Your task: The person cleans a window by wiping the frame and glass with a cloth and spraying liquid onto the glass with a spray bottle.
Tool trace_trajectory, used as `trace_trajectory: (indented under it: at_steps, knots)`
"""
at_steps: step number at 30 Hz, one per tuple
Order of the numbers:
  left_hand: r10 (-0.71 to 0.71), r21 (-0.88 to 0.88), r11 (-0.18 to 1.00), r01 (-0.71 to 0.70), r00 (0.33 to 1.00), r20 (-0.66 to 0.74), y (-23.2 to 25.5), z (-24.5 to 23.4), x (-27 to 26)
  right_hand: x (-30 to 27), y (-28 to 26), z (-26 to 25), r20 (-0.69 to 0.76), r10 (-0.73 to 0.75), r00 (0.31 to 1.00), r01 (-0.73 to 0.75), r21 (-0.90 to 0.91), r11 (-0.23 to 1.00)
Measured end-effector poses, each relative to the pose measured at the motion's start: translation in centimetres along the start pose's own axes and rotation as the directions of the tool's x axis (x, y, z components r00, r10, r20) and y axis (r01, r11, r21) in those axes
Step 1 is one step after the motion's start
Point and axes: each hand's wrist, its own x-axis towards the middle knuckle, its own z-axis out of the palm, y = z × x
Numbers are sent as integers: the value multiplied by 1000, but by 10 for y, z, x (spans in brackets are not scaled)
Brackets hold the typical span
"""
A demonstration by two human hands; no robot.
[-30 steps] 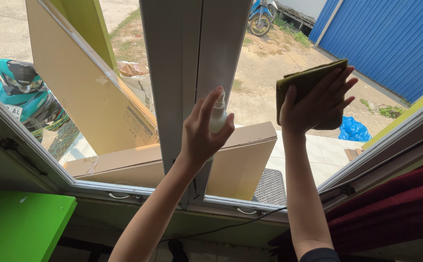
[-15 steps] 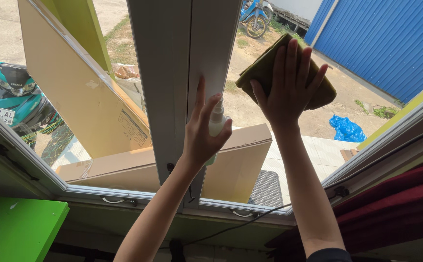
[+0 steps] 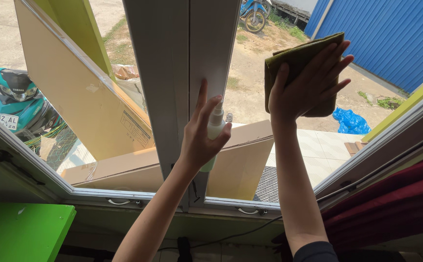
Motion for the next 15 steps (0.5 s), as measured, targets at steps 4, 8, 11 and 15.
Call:
trace_trajectory:
  at_steps: [4, 8, 11, 15]
  knots:
    - [-20, -6, 1000, 20, 1000, 19, -2, -1, 0, 30, -45, -24, 416, 167, 894, 103, -553, 827]
    - [74, 65, 995, -71, 996, -50, 2, 2, 3, 30, -54, -32, 325, -41, 945, 134, -270, 953]
    - [104, 82, 992, -96, 990, -92, 7, 5, 8, 5, -33, -20, 120, -362, 924, 358, 55, 932]
    - [72, 42, 997, -67, 989, -128, 13, 9, 34, -49, 12, -4, 81, -519, 851, 510, 110, 853]
